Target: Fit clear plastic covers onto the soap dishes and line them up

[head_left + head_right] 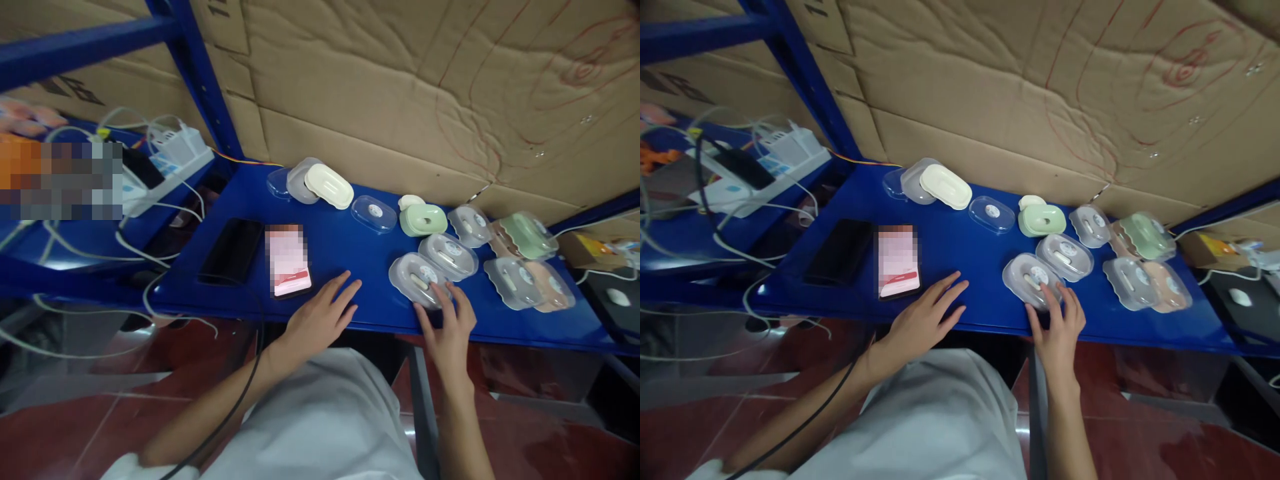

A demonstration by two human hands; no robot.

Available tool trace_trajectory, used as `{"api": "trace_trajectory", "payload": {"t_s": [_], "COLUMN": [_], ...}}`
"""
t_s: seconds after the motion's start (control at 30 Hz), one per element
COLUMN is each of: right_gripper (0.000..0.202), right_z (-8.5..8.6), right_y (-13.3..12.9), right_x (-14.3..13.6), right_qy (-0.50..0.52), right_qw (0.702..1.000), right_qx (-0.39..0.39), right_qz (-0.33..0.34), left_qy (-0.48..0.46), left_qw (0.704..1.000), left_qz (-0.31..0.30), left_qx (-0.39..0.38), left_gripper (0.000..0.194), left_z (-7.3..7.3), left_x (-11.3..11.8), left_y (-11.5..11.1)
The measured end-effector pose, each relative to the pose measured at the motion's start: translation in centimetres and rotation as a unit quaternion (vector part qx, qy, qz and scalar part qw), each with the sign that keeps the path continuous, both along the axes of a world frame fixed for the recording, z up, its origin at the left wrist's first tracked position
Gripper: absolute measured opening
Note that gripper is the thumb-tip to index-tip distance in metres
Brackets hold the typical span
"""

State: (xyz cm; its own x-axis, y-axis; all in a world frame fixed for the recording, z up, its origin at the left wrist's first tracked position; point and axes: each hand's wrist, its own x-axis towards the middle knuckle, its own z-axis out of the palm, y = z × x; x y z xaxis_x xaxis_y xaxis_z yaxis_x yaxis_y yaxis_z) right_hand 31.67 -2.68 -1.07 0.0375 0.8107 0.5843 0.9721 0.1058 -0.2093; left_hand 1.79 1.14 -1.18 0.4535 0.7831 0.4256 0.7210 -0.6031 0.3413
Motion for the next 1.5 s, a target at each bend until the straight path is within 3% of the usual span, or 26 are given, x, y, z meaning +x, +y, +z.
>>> {"api": "trace_trajectory", "payload": {"t_s": [0.1,0.3,0.5,0.63,0.77,0.87,1.07,1.2,1.33,1.5], "right_gripper": [0.070,0.080,0.072,0.074,0.069,0.061,0.063,0.041,0.029,0.029], "right_z": [1.0,4.1,4.1,4.5,5.6,6.2,6.7,6.8,7.5,7.4], "right_y": [0.7,4.0,5.8,5.6,6.6,9.2,16.2,18.7,17.7,11.0], "right_x": [0.2,0.9,5.2,6.7,4.2,1.3,-2.6,-3.6,-3.1,-3.7], "right_qy": [-0.029,-0.114,-0.111,-0.092,-0.109,-0.145,-0.218,-0.227,-0.206,-0.148], "right_qw": [0.998,0.990,0.978,0.978,0.981,0.970,0.940,0.937,0.961,0.977], "right_qx": [-0.021,-0.075,-0.178,-0.189,-0.158,-0.181,-0.258,-0.254,-0.179,-0.082], "right_qz": [-0.058,-0.032,-0.005,-0.014,0.040,0.069,-0.040,-0.076,-0.047,0.127], "left_qy": [-0.008,-0.031,-0.007,-0.004,0.023,0.027,0.035,0.034,0.021,-0.030], "left_qw": [1.000,0.999,0.997,0.998,0.996,0.995,0.994,0.994,0.996,0.999], "left_qz": [-0.002,-0.019,-0.028,-0.027,-0.042,-0.040,-0.039,-0.040,-0.040,0.001], "left_qx": [-0.001,0.034,0.067,0.063,0.075,0.082,0.096,0.094,0.078,0.045], "left_gripper": [0.044,0.035,0.031,0.031,0.031,0.031,0.029,0.027,0.031,0.050], "left_z": [-0.1,-0.2,-0.3,-0.6,-0.9,-0.8,-0.2,-0.2,-0.4,0.0], "left_x": [0.1,0.2,0.3,0.2,0.2,0.3,0.3,0.3,0.3,0.2], "left_y": [0.1,0.3,0.4,0.4,0.5,0.5,0.5,0.4,0.3,0.1]}}
